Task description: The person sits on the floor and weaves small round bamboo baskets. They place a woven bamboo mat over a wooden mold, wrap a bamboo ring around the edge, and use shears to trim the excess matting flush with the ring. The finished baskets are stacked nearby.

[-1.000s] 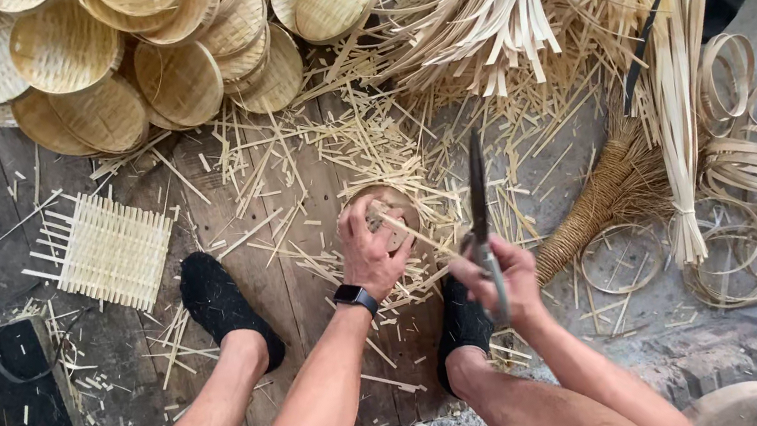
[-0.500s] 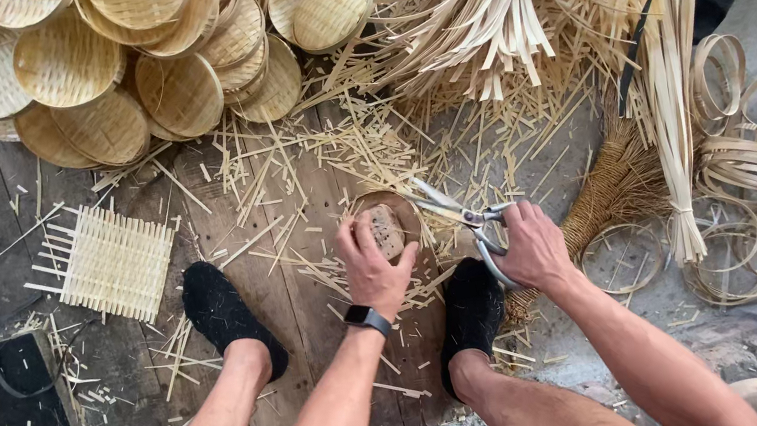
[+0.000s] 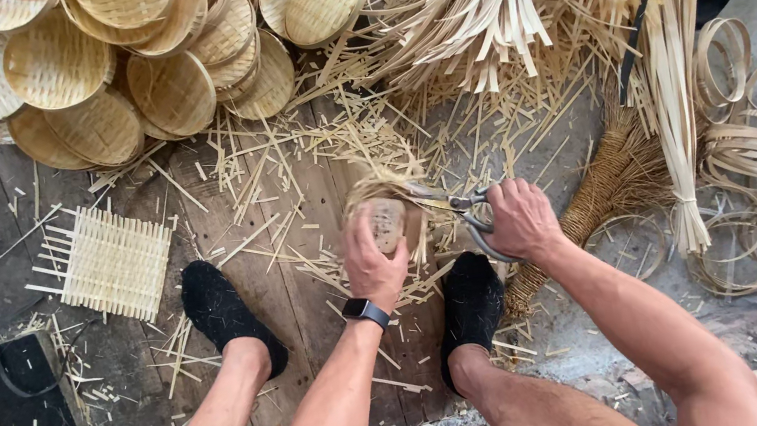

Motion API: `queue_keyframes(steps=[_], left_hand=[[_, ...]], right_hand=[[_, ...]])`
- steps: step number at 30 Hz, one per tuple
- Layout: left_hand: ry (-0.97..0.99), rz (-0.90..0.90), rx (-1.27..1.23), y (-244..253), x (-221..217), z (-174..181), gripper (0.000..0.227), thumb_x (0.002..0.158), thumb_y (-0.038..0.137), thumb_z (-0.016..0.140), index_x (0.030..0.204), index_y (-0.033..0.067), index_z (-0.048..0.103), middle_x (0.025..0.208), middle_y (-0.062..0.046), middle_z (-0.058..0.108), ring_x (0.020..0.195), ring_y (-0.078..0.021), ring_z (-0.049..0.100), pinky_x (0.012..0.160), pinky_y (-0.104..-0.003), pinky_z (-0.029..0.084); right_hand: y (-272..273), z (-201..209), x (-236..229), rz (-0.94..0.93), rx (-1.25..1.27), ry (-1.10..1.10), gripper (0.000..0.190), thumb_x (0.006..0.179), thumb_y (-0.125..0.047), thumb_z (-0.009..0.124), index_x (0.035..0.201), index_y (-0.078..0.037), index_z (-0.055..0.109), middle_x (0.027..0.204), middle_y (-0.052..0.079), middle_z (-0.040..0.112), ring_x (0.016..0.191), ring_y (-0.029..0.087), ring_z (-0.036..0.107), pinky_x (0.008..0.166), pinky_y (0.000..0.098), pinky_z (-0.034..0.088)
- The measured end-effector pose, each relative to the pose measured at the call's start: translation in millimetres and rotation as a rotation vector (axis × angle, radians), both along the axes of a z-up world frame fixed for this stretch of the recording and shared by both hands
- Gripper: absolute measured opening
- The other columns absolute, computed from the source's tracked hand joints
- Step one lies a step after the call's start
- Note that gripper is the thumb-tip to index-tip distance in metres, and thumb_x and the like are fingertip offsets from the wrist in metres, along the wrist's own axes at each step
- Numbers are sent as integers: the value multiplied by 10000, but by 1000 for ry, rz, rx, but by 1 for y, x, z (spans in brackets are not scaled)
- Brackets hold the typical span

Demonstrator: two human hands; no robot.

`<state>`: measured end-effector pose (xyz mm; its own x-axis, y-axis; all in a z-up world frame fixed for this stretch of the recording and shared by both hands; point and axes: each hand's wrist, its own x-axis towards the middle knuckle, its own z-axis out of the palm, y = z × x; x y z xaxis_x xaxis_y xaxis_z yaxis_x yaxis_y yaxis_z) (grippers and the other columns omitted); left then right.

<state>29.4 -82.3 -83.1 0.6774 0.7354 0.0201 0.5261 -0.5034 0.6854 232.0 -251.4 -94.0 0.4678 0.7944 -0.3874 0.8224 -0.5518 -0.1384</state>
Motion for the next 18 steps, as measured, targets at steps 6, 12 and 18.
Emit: queue_keyframes(steps=[6, 12, 18], left_hand=[[20, -14, -110, 1, -4, 2, 825, 748, 44, 807, 1465, 32, 399, 1332, -203, 565, 1255, -380, 574, 1093, -475, 481], [-48, -87, -100, 4, -3, -4, 756, 722, 13, 825, 1399, 105, 502, 1290, -167, 593, 1255, -366, 584, 1098, -476, 481], [43, 21, -30, 5, 0, 6, 798, 578, 177, 939, 1308, 148, 620, 1304, -284, 438, 1205, -445, 494, 989, -506, 471]], right_hand=[[-3, -18, 14, -47, -226, 147, 327, 967, -253, 508, 1147, -4, 622, 973, 207, 668, 873, 300, 678, 744, 441, 588], [3, -9, 13, 79, -17, -74, 592, 843, -524, 620, 994, 48, 635, 893, 221, 662, 796, 300, 658, 713, 434, 577], [-4, -35, 21, 35, -204, 66, 260, 967, -220, 525, 1080, -9, 626, 965, 208, 666, 856, 284, 669, 733, 418, 587]])
